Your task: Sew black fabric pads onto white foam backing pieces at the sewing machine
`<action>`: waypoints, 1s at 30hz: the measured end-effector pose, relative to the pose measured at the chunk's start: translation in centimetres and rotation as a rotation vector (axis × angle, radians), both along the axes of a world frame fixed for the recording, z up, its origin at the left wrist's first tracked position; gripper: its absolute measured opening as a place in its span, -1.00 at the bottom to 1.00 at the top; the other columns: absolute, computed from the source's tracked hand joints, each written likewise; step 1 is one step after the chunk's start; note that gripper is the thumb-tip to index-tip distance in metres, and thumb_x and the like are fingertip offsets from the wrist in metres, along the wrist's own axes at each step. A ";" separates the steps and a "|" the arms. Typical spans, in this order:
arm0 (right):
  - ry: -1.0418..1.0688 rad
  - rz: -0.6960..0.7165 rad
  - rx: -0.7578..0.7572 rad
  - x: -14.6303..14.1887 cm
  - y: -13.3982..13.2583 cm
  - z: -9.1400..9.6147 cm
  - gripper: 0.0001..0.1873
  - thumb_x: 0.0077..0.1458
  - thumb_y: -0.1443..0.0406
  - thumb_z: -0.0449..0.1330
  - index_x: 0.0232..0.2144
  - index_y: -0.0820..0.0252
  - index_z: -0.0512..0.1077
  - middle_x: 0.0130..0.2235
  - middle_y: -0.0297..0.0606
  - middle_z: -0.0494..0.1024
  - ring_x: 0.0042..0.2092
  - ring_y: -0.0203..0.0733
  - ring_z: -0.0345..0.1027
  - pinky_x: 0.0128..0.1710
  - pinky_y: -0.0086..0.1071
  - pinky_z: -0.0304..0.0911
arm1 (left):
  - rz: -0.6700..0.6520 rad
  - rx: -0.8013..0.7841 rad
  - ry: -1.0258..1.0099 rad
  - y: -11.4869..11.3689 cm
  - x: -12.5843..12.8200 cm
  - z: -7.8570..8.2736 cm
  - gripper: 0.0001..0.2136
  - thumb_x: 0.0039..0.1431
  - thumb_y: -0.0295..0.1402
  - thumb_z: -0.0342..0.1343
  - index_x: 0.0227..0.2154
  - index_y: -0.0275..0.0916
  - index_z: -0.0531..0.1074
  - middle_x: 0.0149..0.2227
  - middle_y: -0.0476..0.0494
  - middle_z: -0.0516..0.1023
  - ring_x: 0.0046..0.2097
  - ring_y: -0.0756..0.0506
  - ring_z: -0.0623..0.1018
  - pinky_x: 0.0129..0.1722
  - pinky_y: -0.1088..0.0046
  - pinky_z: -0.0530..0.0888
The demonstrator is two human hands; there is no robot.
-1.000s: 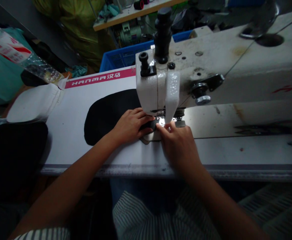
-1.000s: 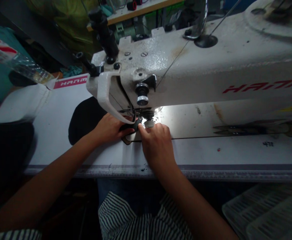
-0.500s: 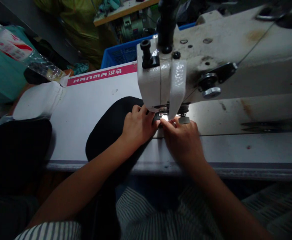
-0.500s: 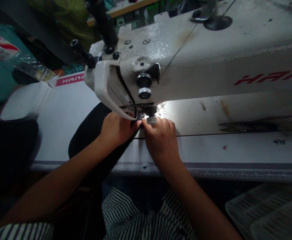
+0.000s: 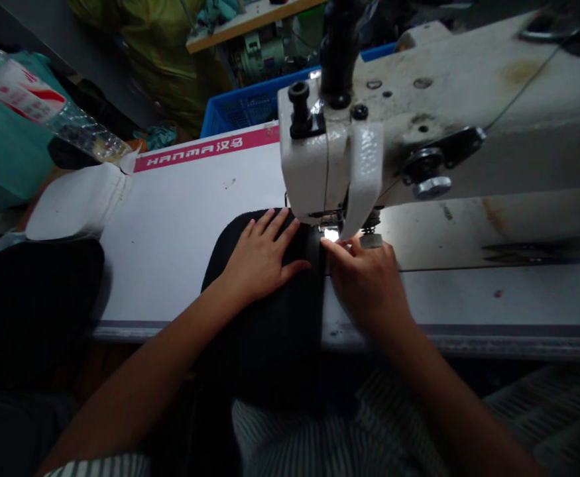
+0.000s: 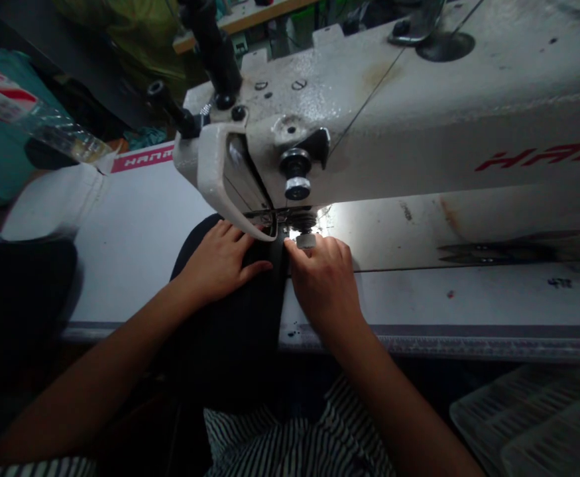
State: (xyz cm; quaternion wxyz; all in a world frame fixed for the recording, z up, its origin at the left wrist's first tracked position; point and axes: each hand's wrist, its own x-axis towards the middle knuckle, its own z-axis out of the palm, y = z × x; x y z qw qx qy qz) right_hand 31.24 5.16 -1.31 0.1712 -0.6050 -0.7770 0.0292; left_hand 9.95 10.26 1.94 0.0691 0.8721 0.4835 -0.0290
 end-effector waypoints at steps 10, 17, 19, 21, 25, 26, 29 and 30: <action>-0.040 0.005 0.014 -0.2 -0.1 0.4 -0.69 0.40 0.26 0.06 0.02 0.07 0.56 -0.20 -0.15 0.53 -0.26 -0.07 0.16 -0.22 -0.19 -0.06 | 0.034 0.122 -0.057 -4.5 1.6 2.5 -0.51 0.39 -0.14 0.13 0.27 -0.27 0.34 0.33 -0.38 0.32 0.35 -0.39 0.28 0.29 -0.07 0.31; -0.062 0.007 0.014 0.1 0.0 0.0 -0.70 0.39 0.28 0.06 0.02 0.09 0.54 -0.29 -0.17 0.51 -0.27 -0.06 0.20 -0.23 -0.19 0.02 | -0.160 0.076 0.065 -17.8 -2.1 1.8 -0.43 0.25 -0.42 0.22 0.32 -0.27 0.29 -0.30 -0.08 0.51 -0.35 -0.12 0.51 -0.40 0.35 0.49; -0.023 0.040 0.059 -0.6 -0.5 -0.3 -0.70 0.38 0.31 0.05 0.01 0.14 0.54 -0.23 -0.14 0.53 -0.24 -0.04 0.26 -0.20 -0.18 0.11 | -0.046 0.185 0.135 -16.0 -4.7 1.8 -0.42 0.22 -0.59 0.11 0.31 -0.28 0.29 -0.33 -0.06 0.48 -0.40 -0.10 0.50 -0.47 0.39 0.45; 0.037 0.107 0.138 -1.7 -1.4 -0.7 -0.70 0.36 0.33 0.07 0.04 0.20 0.52 -0.08 -0.07 0.55 -0.14 0.00 0.32 -0.07 -0.12 0.20 | 0.095 0.259 0.156 -11.6 -6.8 1.9 -0.43 0.26 -0.64 0.01 0.32 -0.22 0.30 -0.28 -0.08 0.49 -0.38 -0.08 0.52 -0.45 0.41 0.48; 0.019 0.247 0.263 -2.4 -3.0 -2.6 -0.62 0.30 0.45 0.01 0.04 0.17 0.50 -0.01 -0.07 0.57 -0.06 0.01 0.39 0.18 0.06 0.18 | 0.229 0.213 0.008 -0.6 -9.0 1.8 -0.46 0.37 -0.50 0.05 0.38 -0.25 0.20 0.20 -0.29 0.45 0.05 -0.12 0.58 -0.05 0.39 0.57; 0.027 0.268 0.279 -2.1 -3.1 -3.4 -0.64 0.28 0.43 0.02 0.01 0.14 0.52 -0.01 -0.08 0.58 -0.04 0.03 0.41 0.17 0.06 0.20 | 0.246 0.203 -0.013 1.8 -9.8 1.6 -0.43 0.38 -0.47 0.06 0.41 -0.27 0.13 0.33 -0.33 0.33 0.20 -0.15 0.50 0.10 0.36 0.52; 0.134 0.353 0.375 -0.8 -2.3 -6.1 -0.71 0.24 0.31 0.12 -0.06 0.01 0.57 -0.08 -0.13 0.63 -0.08 0.05 0.47 0.05 0.02 0.31 | 0.446 0.197 -0.004 6.9 -14.3 1.9 -0.50 0.47 -0.39 -0.02 0.42 -0.17 0.12 0.37 -0.21 0.32 0.29 -0.09 0.42 0.23 0.39 0.43; 0.162 0.371 0.406 -0.6 -2.0 -6.9 -0.69 0.21 0.32 0.14 -0.07 -0.04 0.58 -0.09 -0.15 0.64 -0.09 0.05 0.49 0.02 0.02 0.33 | 0.523 0.203 0.016 7.9 -16.6 2.3 -0.55 0.49 -0.38 -0.05 0.38 -0.18 0.20 0.32 -0.22 0.38 0.27 -0.10 0.44 0.23 0.38 0.42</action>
